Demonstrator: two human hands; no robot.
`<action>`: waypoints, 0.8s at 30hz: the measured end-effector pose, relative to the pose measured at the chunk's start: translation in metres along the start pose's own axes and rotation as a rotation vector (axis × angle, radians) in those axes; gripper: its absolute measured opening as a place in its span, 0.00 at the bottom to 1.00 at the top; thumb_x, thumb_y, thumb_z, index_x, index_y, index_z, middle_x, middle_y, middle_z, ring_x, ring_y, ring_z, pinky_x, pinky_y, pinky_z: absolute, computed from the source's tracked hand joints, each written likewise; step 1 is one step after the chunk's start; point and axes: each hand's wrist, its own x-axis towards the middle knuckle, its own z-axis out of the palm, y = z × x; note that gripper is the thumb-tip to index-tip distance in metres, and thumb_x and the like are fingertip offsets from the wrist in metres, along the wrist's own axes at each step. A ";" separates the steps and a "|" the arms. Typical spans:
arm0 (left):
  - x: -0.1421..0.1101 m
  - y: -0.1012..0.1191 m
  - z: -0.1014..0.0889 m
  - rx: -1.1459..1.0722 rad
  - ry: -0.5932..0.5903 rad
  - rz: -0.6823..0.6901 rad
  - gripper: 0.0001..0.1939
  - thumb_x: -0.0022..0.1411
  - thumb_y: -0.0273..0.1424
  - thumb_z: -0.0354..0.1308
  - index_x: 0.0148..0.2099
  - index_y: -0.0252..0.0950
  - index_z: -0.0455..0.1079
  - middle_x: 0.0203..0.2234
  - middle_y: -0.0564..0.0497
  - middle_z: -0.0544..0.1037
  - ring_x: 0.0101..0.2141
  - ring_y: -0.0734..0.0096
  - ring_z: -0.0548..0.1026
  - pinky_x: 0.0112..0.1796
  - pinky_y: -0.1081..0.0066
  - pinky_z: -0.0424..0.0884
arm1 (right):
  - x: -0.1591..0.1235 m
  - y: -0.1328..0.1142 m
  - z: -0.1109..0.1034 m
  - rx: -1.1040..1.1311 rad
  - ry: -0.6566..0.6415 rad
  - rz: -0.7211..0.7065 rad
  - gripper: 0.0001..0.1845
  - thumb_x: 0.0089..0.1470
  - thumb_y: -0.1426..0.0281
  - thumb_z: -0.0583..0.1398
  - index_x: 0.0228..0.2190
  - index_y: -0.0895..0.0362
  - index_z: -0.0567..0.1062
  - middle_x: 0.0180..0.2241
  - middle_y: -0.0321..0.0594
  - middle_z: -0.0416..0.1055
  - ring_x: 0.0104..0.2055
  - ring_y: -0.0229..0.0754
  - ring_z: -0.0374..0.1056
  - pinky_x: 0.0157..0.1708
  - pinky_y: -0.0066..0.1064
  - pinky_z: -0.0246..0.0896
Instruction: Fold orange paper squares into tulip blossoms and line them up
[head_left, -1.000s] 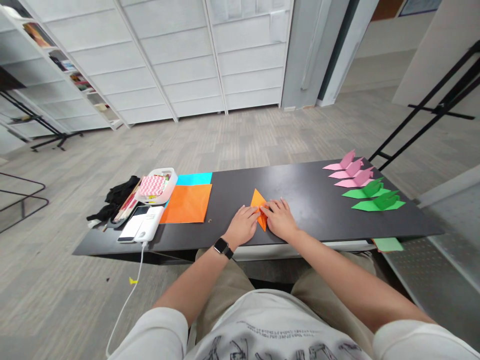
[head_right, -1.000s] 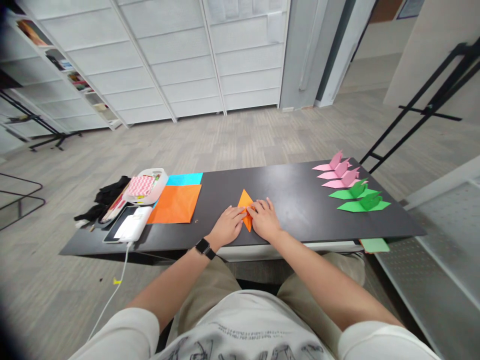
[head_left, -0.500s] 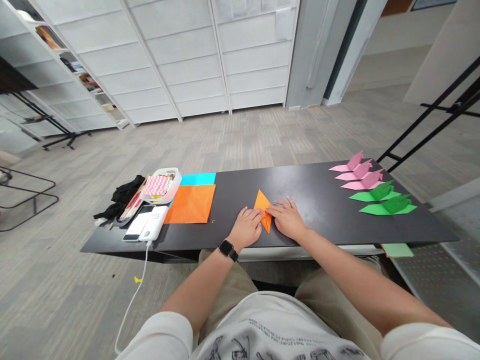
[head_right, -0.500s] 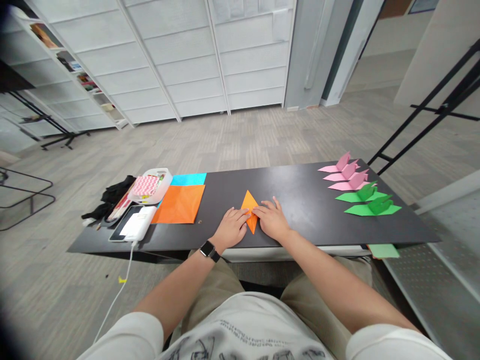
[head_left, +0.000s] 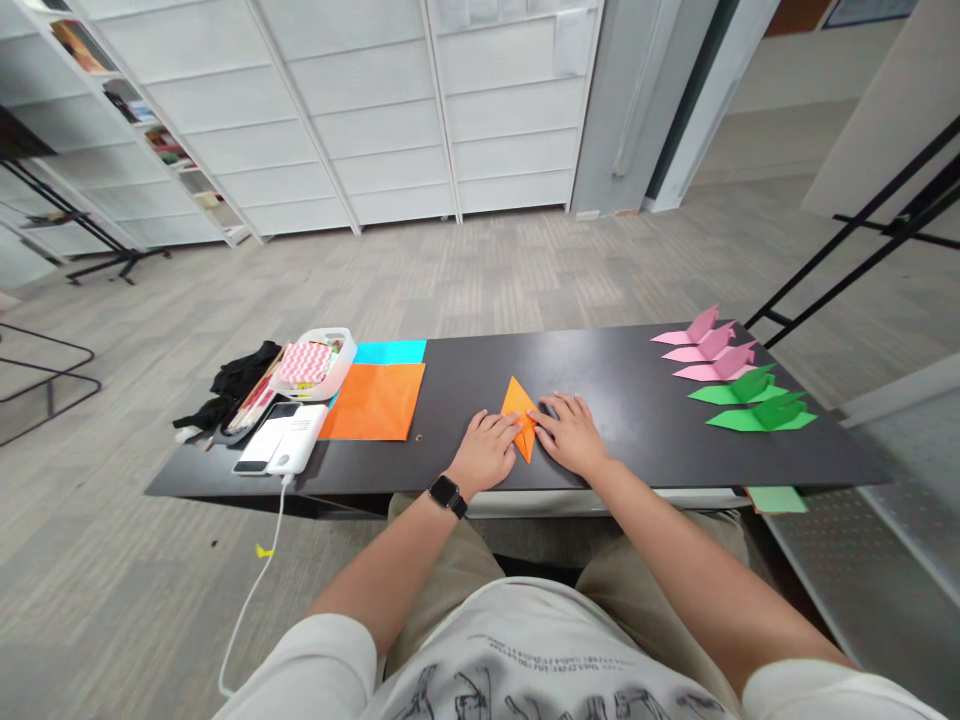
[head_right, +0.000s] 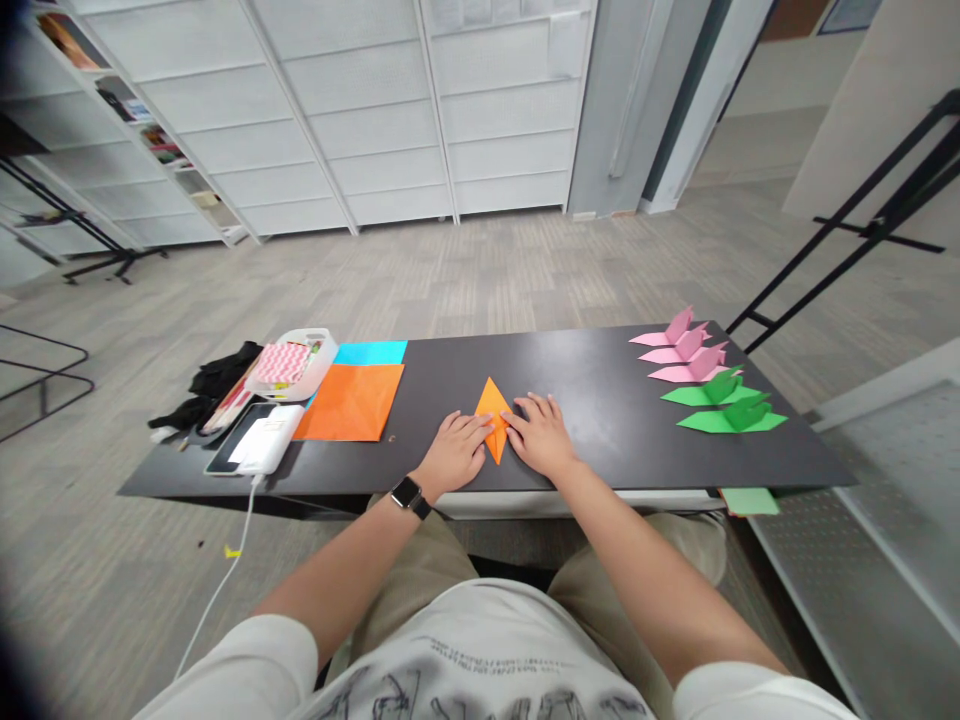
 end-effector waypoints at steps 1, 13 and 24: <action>0.000 0.000 0.000 -0.001 0.002 -0.003 0.22 0.71 0.28 0.54 0.64 0.42 0.72 0.66 0.47 0.74 0.61 0.57 0.72 0.69 0.44 0.58 | 0.000 0.000 0.000 -0.001 0.001 0.009 0.20 0.70 0.63 0.57 0.59 0.43 0.80 0.63 0.46 0.70 0.69 0.58 0.57 0.71 0.60 0.46; -0.006 0.005 0.000 0.034 0.122 -0.135 0.18 0.72 0.31 0.56 0.61 0.44 0.75 0.59 0.49 0.80 0.55 0.51 0.73 0.69 0.36 0.53 | -0.001 0.000 -0.001 0.007 0.008 0.032 0.20 0.69 0.64 0.58 0.58 0.42 0.80 0.62 0.46 0.71 0.68 0.57 0.59 0.71 0.63 0.45; -0.009 0.003 -0.006 0.019 0.111 -0.120 0.15 0.72 0.29 0.55 0.57 0.41 0.76 0.54 0.44 0.80 0.55 0.53 0.72 0.62 0.46 0.67 | -0.001 0.002 -0.001 0.007 -0.001 0.019 0.20 0.70 0.64 0.58 0.59 0.42 0.79 0.61 0.45 0.71 0.67 0.56 0.60 0.71 0.63 0.44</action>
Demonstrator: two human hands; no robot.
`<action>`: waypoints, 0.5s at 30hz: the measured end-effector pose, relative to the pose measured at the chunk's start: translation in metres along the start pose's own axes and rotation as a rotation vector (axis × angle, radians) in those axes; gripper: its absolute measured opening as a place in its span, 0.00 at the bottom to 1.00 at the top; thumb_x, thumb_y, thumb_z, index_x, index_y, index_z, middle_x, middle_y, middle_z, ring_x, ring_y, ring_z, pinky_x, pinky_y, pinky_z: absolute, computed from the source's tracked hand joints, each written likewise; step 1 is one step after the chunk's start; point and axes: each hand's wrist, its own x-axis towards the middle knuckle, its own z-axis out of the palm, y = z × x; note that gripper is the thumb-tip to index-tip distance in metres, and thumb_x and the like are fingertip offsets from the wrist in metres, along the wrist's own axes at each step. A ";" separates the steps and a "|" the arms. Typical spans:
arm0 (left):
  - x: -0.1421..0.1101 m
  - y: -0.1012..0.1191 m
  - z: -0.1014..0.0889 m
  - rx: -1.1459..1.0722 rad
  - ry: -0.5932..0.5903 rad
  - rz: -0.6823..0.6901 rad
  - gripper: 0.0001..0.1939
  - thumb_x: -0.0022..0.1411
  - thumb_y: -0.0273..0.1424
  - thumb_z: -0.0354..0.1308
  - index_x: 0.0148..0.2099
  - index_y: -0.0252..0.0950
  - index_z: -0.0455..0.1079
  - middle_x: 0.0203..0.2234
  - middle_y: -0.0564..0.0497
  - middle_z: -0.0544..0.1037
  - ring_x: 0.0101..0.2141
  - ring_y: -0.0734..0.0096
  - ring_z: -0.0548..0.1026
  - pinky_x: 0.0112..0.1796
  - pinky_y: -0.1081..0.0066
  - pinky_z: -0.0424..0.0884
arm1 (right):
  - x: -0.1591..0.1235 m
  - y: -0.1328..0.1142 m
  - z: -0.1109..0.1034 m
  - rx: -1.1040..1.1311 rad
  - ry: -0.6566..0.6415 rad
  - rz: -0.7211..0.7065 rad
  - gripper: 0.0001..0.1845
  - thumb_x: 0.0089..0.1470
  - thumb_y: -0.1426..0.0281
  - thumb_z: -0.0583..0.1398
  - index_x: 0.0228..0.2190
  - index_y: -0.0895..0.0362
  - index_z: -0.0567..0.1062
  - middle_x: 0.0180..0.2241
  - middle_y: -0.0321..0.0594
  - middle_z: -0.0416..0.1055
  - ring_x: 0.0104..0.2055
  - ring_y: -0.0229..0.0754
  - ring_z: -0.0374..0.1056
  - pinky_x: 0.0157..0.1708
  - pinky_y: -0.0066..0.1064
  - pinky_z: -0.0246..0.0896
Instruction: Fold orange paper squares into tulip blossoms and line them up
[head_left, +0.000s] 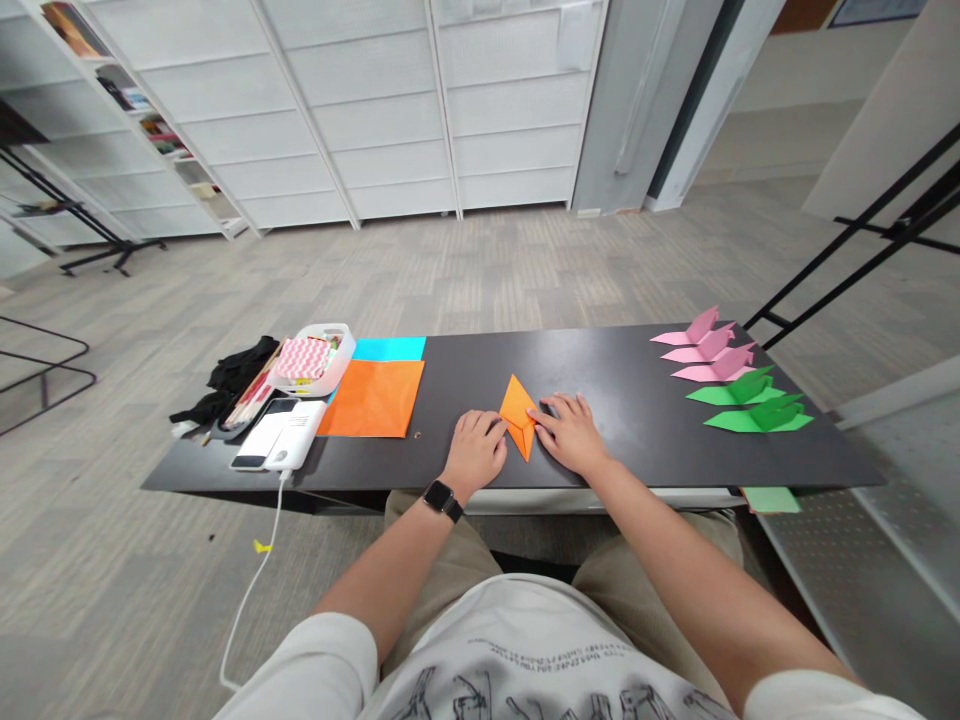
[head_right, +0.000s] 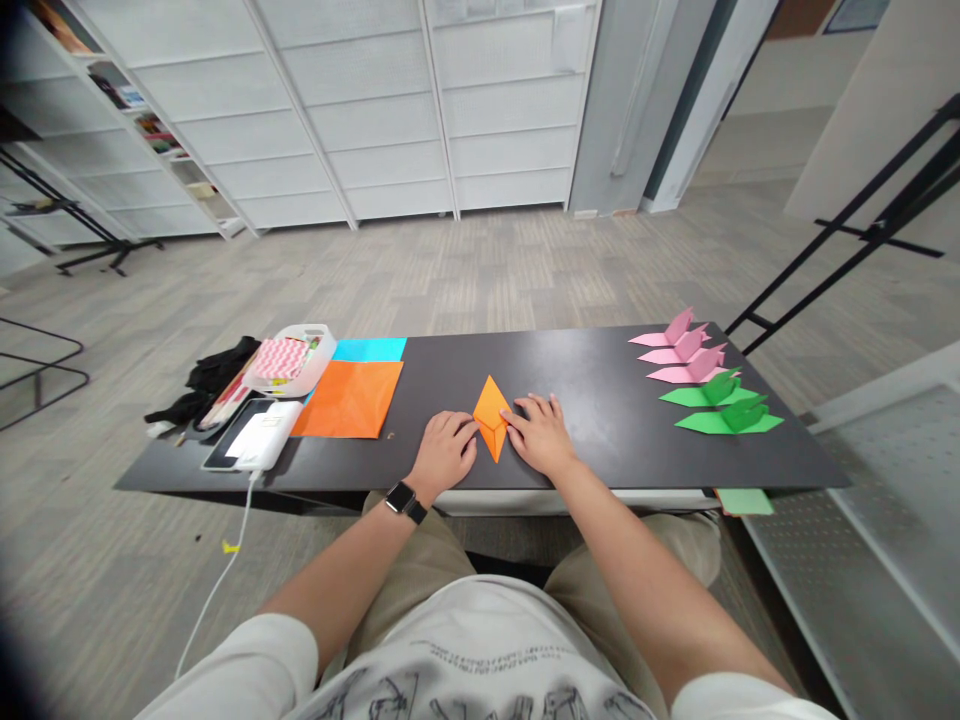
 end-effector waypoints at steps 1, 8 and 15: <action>0.000 -0.001 -0.001 -0.016 -0.032 0.046 0.14 0.73 0.30 0.54 0.56 0.41 0.77 0.52 0.44 0.80 0.54 0.54 0.73 0.60 0.49 0.69 | 0.000 0.000 0.000 0.000 -0.002 -0.002 0.20 0.70 0.64 0.58 0.59 0.42 0.79 0.62 0.45 0.71 0.67 0.56 0.60 0.71 0.63 0.44; 0.003 -0.005 0.002 -0.113 -0.090 0.162 0.12 0.74 0.32 0.56 0.54 0.40 0.77 0.51 0.45 0.80 0.53 0.58 0.75 0.58 0.54 0.72 | 0.000 0.000 0.002 0.003 -0.010 -0.006 0.21 0.69 0.64 0.58 0.60 0.41 0.79 0.62 0.45 0.71 0.66 0.57 0.60 0.71 0.63 0.43; 0.004 -0.006 0.006 -0.124 -0.090 0.156 0.11 0.73 0.31 0.58 0.54 0.40 0.76 0.59 0.45 0.77 0.59 0.58 0.73 0.63 0.54 0.71 | 0.001 -0.002 -0.002 0.037 0.022 -0.013 0.25 0.68 0.65 0.57 0.64 0.49 0.73 0.60 0.48 0.72 0.63 0.56 0.63 0.71 0.59 0.45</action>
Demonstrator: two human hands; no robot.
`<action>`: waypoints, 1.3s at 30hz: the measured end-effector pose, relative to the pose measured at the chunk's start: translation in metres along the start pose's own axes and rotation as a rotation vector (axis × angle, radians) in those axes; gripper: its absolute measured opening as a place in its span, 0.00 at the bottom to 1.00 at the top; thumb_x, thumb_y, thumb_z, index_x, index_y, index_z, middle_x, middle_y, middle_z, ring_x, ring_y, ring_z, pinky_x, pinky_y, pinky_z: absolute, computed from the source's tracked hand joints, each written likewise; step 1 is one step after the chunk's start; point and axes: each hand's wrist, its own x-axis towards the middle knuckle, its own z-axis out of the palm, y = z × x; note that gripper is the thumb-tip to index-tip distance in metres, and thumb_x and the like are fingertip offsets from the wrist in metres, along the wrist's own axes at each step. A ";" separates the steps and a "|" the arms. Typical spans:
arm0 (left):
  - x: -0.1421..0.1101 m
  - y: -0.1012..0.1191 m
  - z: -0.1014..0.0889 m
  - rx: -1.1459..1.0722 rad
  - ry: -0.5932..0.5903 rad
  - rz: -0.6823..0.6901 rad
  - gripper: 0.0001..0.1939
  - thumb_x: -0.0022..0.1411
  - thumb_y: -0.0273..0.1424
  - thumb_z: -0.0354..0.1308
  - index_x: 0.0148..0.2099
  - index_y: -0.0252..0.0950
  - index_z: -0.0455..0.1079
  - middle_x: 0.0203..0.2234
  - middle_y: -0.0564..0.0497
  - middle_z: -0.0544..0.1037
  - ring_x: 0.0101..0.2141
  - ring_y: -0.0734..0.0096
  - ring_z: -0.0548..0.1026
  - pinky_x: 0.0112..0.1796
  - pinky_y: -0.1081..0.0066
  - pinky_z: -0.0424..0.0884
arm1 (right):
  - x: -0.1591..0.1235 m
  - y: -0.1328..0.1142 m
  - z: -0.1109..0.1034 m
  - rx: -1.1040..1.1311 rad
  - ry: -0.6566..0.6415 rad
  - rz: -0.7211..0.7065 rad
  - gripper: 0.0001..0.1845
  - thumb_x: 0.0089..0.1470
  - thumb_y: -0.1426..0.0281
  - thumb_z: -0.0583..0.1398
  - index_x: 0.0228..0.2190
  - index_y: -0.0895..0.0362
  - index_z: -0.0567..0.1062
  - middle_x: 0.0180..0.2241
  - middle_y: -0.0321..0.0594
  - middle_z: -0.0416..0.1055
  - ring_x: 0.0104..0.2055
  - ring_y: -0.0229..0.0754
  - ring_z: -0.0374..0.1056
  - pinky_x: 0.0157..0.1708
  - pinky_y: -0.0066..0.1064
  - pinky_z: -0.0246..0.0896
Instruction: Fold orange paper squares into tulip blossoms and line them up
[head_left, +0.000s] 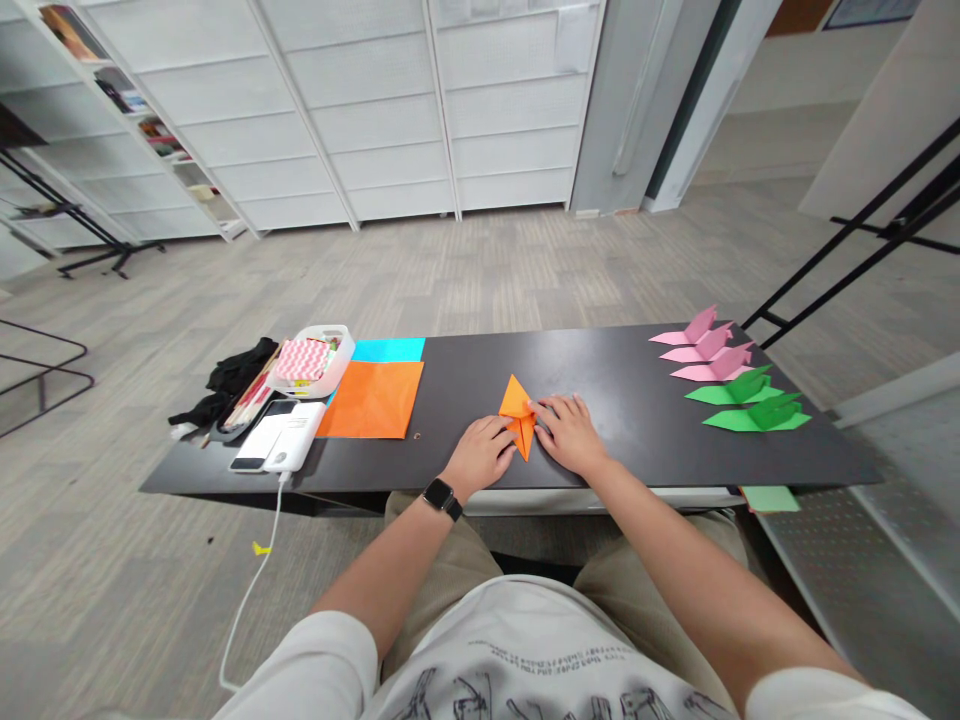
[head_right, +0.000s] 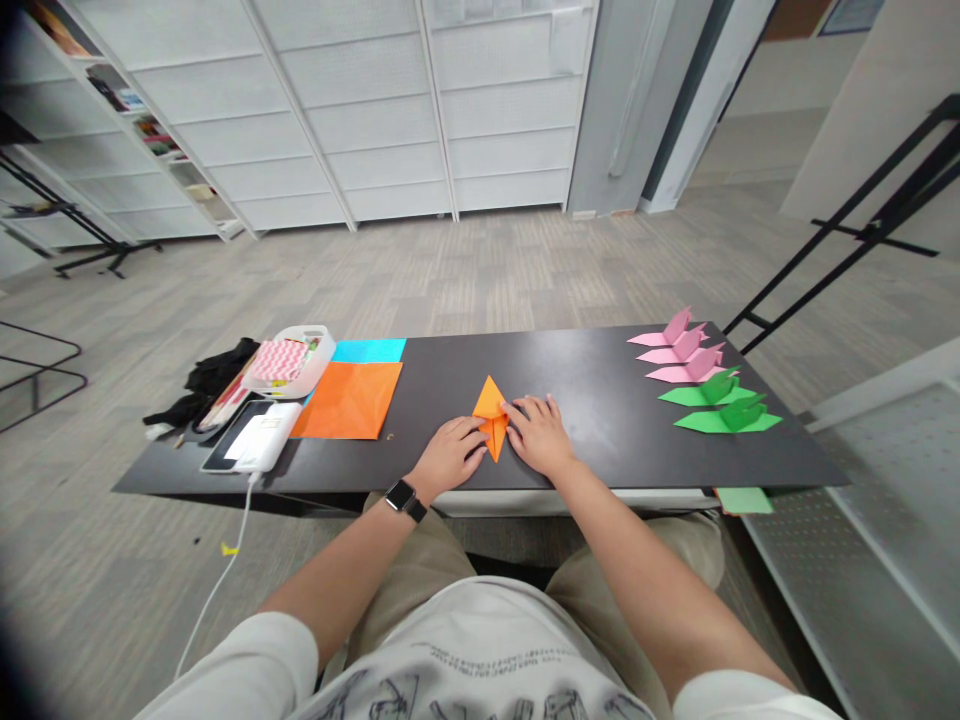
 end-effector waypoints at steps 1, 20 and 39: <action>0.000 0.000 0.000 0.007 -0.003 -0.005 0.11 0.72 0.31 0.58 0.53 0.40 0.76 0.62 0.44 0.75 0.61 0.57 0.72 0.64 0.52 0.69 | 0.000 0.000 -0.002 0.017 0.018 0.007 0.25 0.67 0.66 0.57 0.63 0.51 0.73 0.59 0.49 0.73 0.62 0.55 0.64 0.71 0.57 0.46; 0.002 0.001 -0.001 0.008 -0.038 -0.101 0.13 0.70 0.33 0.59 0.55 0.43 0.73 0.68 0.44 0.69 0.68 0.56 0.66 0.71 0.45 0.57 | 0.000 0.003 -0.008 0.196 0.064 -0.095 0.23 0.69 0.61 0.58 0.61 0.54 0.73 0.51 0.49 0.77 0.54 0.55 0.69 0.61 0.53 0.62; 0.000 -0.006 -0.006 -0.136 0.135 -0.215 0.27 0.72 0.42 0.60 0.68 0.39 0.64 0.56 0.41 0.76 0.57 0.53 0.73 0.65 0.48 0.64 | 0.000 0.003 -0.002 0.132 0.038 -0.055 0.13 0.61 0.66 0.65 0.48 0.48 0.83 0.46 0.44 0.77 0.52 0.53 0.69 0.66 0.55 0.53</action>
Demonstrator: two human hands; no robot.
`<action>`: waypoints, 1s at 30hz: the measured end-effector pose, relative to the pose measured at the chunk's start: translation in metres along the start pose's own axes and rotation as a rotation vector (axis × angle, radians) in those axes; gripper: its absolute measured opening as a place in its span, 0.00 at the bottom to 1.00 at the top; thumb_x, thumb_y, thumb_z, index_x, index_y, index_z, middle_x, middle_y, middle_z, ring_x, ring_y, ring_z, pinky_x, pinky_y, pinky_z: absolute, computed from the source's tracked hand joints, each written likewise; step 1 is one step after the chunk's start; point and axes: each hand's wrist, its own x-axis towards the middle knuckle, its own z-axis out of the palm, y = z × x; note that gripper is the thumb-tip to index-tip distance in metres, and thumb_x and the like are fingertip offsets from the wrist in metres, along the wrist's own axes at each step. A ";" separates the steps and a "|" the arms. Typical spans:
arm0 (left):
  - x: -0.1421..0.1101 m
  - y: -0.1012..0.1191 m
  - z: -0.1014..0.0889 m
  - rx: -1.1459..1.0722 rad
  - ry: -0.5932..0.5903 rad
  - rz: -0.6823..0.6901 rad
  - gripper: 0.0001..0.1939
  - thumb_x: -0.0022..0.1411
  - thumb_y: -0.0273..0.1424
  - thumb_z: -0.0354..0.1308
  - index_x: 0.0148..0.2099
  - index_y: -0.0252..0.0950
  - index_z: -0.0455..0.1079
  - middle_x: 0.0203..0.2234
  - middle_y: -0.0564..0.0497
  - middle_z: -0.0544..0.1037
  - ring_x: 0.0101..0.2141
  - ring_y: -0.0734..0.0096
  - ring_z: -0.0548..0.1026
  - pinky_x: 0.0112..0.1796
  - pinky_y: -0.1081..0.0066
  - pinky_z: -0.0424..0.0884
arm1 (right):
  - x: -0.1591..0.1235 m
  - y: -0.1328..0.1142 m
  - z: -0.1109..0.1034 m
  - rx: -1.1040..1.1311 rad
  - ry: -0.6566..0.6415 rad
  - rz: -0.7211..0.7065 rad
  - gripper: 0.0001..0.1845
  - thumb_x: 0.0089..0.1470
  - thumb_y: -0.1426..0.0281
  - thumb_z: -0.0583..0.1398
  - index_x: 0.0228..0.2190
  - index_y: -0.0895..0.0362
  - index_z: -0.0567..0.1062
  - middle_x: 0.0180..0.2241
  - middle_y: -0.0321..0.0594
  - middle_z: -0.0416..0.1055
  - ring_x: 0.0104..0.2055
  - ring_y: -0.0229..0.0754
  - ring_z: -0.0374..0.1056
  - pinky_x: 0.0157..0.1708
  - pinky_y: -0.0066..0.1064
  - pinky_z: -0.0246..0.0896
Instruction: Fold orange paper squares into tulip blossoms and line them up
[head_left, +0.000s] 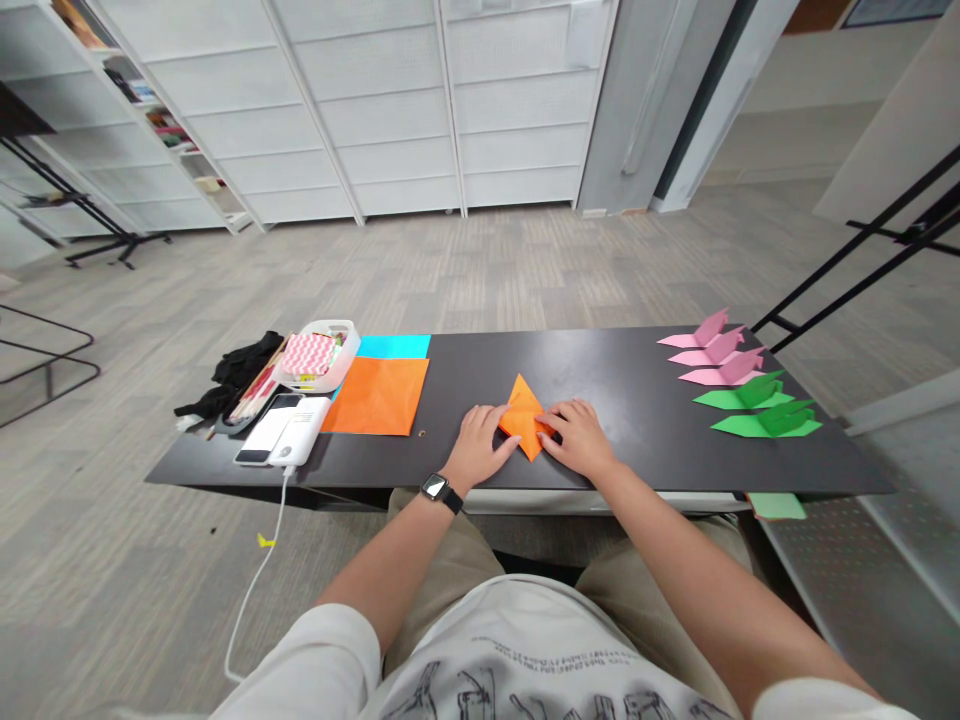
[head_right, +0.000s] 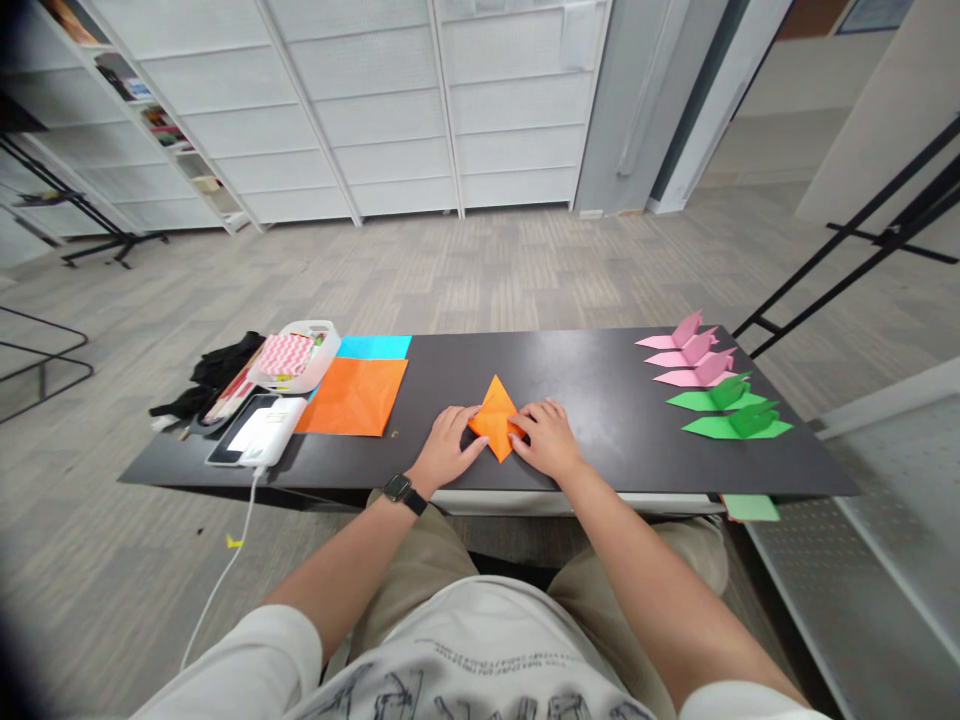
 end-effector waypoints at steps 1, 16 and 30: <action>0.000 0.000 0.000 0.026 0.000 -0.016 0.26 0.72 0.41 0.60 0.67 0.40 0.65 0.53 0.43 0.77 0.55 0.53 0.74 0.66 0.47 0.63 | 0.000 0.000 0.000 -0.004 0.004 0.000 0.13 0.62 0.66 0.64 0.48 0.48 0.83 0.46 0.44 0.76 0.51 0.53 0.69 0.66 0.55 0.53; -0.006 -0.011 0.008 0.003 -0.053 0.131 0.15 0.68 0.39 0.68 0.54 0.43 0.77 0.52 0.47 0.80 0.55 0.59 0.76 0.68 0.47 0.61 | -0.001 0.003 0.004 0.006 -0.005 -0.006 0.14 0.64 0.67 0.62 0.49 0.47 0.82 0.46 0.43 0.76 0.51 0.52 0.68 0.65 0.53 0.56; -0.001 -0.012 0.005 -0.076 -0.067 0.010 0.06 0.71 0.32 0.64 0.49 0.42 0.81 0.48 0.48 0.83 0.52 0.63 0.80 0.66 0.50 0.65 | 0.000 0.004 0.002 0.021 -0.013 -0.007 0.15 0.63 0.69 0.61 0.49 0.48 0.82 0.46 0.44 0.76 0.50 0.52 0.69 0.59 0.50 0.61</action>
